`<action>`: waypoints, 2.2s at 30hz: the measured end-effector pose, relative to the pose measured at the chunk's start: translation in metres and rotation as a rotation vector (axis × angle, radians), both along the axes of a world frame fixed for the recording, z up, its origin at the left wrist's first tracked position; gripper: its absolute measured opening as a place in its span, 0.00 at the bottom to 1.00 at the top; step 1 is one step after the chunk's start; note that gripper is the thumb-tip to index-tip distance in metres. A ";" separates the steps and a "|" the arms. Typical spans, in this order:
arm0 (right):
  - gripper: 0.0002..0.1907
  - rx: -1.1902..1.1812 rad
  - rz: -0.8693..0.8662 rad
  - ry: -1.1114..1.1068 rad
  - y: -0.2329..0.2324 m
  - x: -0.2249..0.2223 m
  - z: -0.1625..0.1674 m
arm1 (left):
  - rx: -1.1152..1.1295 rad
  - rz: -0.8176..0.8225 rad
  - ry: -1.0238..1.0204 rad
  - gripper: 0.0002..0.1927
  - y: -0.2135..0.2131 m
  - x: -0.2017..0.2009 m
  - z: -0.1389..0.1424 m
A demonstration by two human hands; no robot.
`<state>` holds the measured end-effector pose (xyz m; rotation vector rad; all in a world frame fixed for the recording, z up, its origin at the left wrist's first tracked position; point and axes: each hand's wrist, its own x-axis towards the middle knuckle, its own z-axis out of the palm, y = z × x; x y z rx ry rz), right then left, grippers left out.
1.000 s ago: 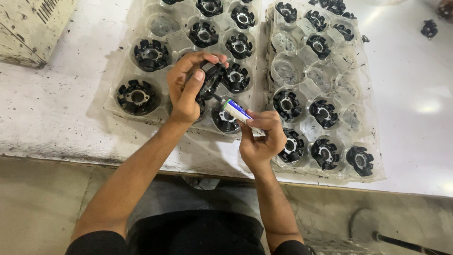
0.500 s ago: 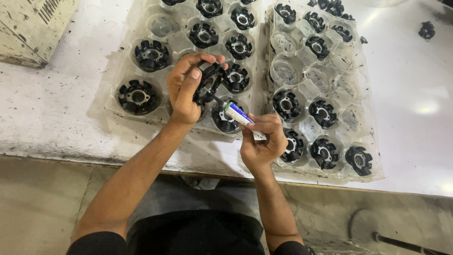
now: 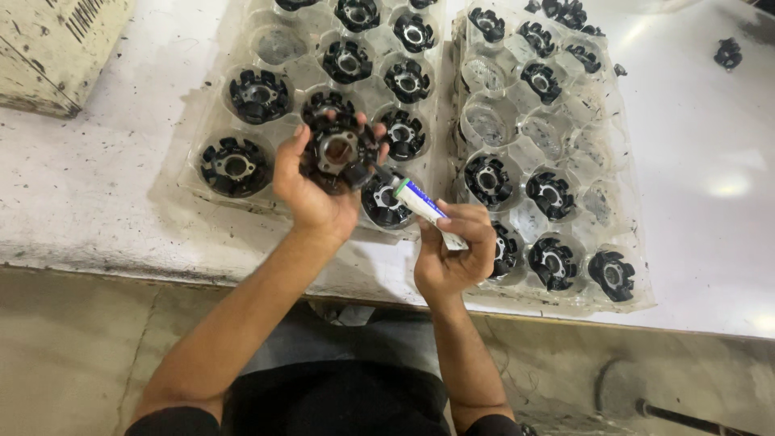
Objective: The person picks black rotor-like clutch components one at a time from plastic blister trays and squeezes adhesive from a tube onto each part's hub, then places the treated part back into the tray. The person repeats this gluing cycle across many parts on the workbench.
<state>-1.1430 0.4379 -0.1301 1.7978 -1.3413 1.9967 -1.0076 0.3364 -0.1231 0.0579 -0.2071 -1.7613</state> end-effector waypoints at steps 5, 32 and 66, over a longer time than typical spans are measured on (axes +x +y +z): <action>0.18 -0.011 0.028 0.022 0.007 0.001 0.002 | 0.064 -0.048 0.035 0.20 0.016 0.000 0.002; 0.18 0.101 0.137 -0.102 0.009 -0.009 -0.007 | 0.239 -0.185 0.034 0.23 0.014 0.010 0.009; 0.15 0.162 0.061 -0.157 0.053 -0.023 -0.030 | -1.148 0.739 -2.181 0.23 -0.208 0.100 -0.046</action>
